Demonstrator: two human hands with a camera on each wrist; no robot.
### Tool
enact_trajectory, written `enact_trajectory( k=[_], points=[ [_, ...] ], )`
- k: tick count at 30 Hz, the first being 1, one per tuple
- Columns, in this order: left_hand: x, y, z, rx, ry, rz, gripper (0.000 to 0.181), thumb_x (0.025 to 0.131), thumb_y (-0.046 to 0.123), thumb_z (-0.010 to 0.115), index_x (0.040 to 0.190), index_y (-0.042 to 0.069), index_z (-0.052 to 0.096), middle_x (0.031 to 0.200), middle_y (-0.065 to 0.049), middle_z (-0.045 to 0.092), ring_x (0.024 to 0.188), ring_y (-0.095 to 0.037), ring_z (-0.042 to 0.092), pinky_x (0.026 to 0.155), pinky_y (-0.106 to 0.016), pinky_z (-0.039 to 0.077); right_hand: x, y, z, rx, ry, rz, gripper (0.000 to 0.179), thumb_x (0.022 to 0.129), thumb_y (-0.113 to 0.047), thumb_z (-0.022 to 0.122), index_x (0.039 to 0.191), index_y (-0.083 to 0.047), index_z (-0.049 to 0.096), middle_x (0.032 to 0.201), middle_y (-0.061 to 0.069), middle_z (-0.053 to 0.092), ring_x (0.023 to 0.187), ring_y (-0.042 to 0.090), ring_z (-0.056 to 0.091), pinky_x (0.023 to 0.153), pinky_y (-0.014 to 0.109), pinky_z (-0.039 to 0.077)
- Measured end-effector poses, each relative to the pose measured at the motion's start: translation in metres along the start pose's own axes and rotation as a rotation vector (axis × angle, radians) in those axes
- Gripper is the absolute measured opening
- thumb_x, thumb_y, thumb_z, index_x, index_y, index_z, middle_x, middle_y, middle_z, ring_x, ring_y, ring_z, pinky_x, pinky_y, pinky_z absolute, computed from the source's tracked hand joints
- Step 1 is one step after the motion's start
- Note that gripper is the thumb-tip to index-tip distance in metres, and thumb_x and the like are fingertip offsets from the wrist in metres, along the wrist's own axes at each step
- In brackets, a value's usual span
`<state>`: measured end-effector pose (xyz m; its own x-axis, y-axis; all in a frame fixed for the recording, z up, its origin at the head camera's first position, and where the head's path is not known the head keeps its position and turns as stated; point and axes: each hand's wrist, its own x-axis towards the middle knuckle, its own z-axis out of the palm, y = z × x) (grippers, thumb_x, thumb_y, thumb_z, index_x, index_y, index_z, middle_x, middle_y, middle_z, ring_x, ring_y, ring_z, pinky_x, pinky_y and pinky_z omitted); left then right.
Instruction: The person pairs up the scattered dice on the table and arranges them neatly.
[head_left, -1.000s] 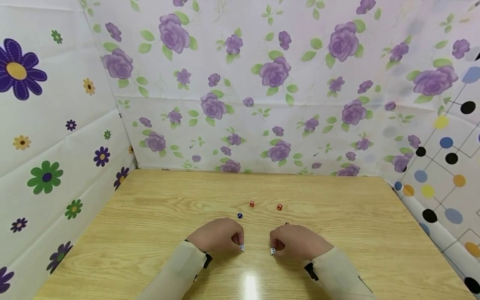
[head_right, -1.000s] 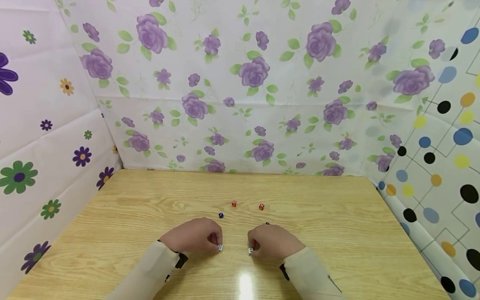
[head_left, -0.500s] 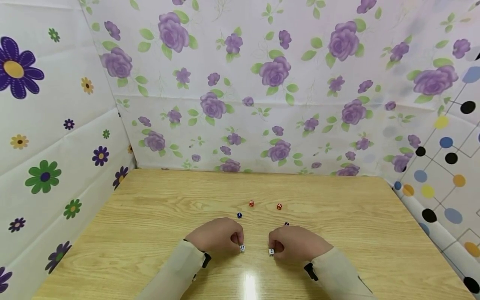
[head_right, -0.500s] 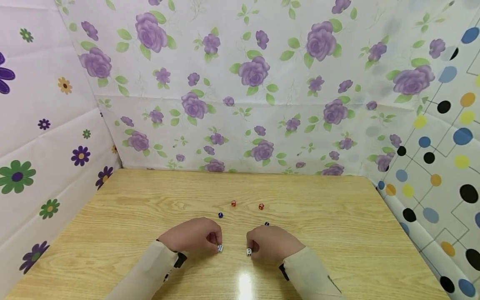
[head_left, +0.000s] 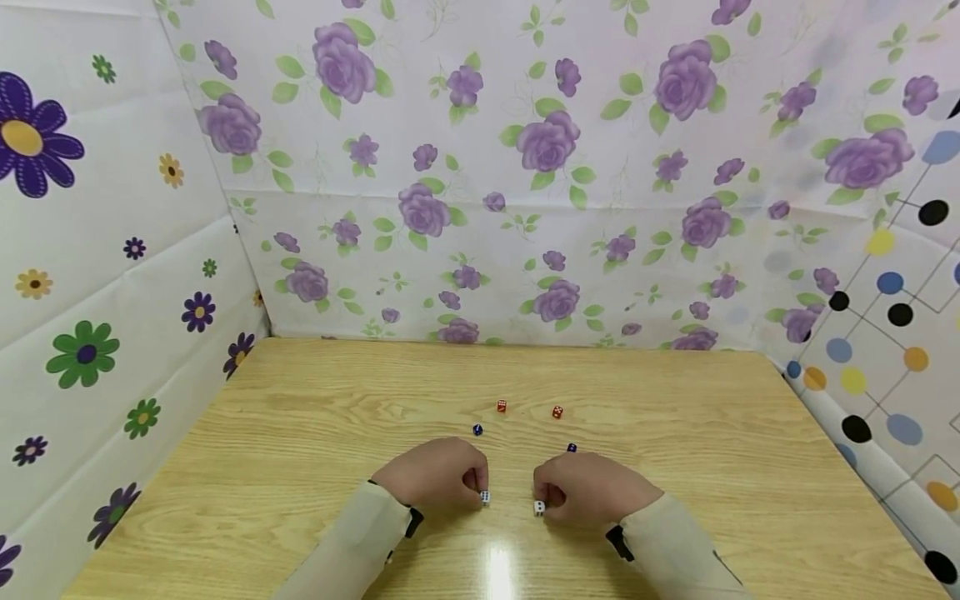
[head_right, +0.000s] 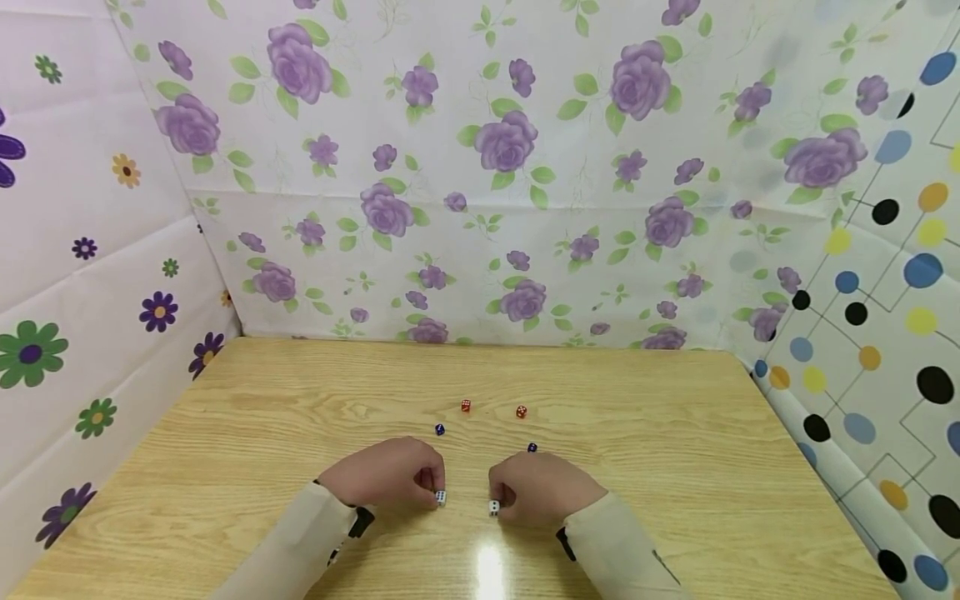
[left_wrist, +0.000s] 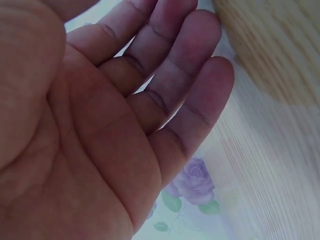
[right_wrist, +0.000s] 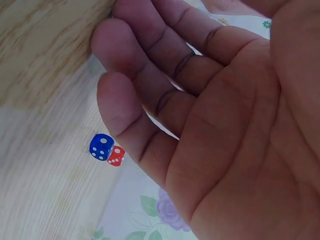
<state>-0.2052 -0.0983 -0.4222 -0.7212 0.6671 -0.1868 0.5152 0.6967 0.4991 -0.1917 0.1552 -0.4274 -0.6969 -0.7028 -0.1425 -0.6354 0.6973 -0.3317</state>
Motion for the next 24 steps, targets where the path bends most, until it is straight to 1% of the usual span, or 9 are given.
enact_trajectory(
  k=[7,14,22,24],
  points=[
    [-0.0007,0.0038,-0.0016,-0.008,-0.016,0.001,0.009,0.083,0.018,0.073,0.080,0.023,0.066,0.074,0.013,0.060,0.064,-0.002,0.053,0.062,-0.021,0.046,-0.0007,-0.0002,0.0008,0.052,-0.016,-0.030,0.011,0.081,-0.017,0.070,0.081,-0.024,0.062,0.068,-0.011,0.050,0.061,-0.001,0.041,0.059,0.020,0.039],
    [-0.0005,0.0047,-0.0011,0.014,-0.010,0.001,0.009,0.082,0.019,0.073,0.079,0.024,0.066,0.073,0.014,0.059,0.064,-0.002,0.053,0.062,-0.022,0.046,-0.0005,0.0002,0.0016,0.065,-0.024,-0.038,0.011,0.081,-0.018,0.070,0.081,-0.025,0.061,0.068,-0.012,0.050,0.059,-0.002,0.041,0.057,0.019,0.038],
    [-0.0025,0.0083,-0.0023,0.004,-0.014,0.013,0.008,0.083,0.018,0.072,0.081,0.024,0.066,0.074,0.013,0.060,0.065,-0.001,0.053,0.063,-0.021,0.046,0.0005,-0.0006,0.0031,0.053,-0.021,-0.030,0.013,0.081,-0.020,0.071,0.079,-0.026,0.059,0.068,-0.012,0.049,0.060,-0.002,0.041,0.057,0.019,0.038],
    [-0.0032,0.0080,-0.0027,-0.001,-0.014,0.008,0.008,0.083,0.018,0.071,0.082,0.024,0.066,0.075,0.014,0.060,0.066,-0.001,0.054,0.064,-0.021,0.046,0.0004,-0.0008,0.0033,0.052,-0.019,-0.023,0.013,0.081,-0.020,0.070,0.079,-0.026,0.059,0.068,-0.012,0.050,0.060,-0.002,0.041,0.057,0.020,0.038]
  ],
)
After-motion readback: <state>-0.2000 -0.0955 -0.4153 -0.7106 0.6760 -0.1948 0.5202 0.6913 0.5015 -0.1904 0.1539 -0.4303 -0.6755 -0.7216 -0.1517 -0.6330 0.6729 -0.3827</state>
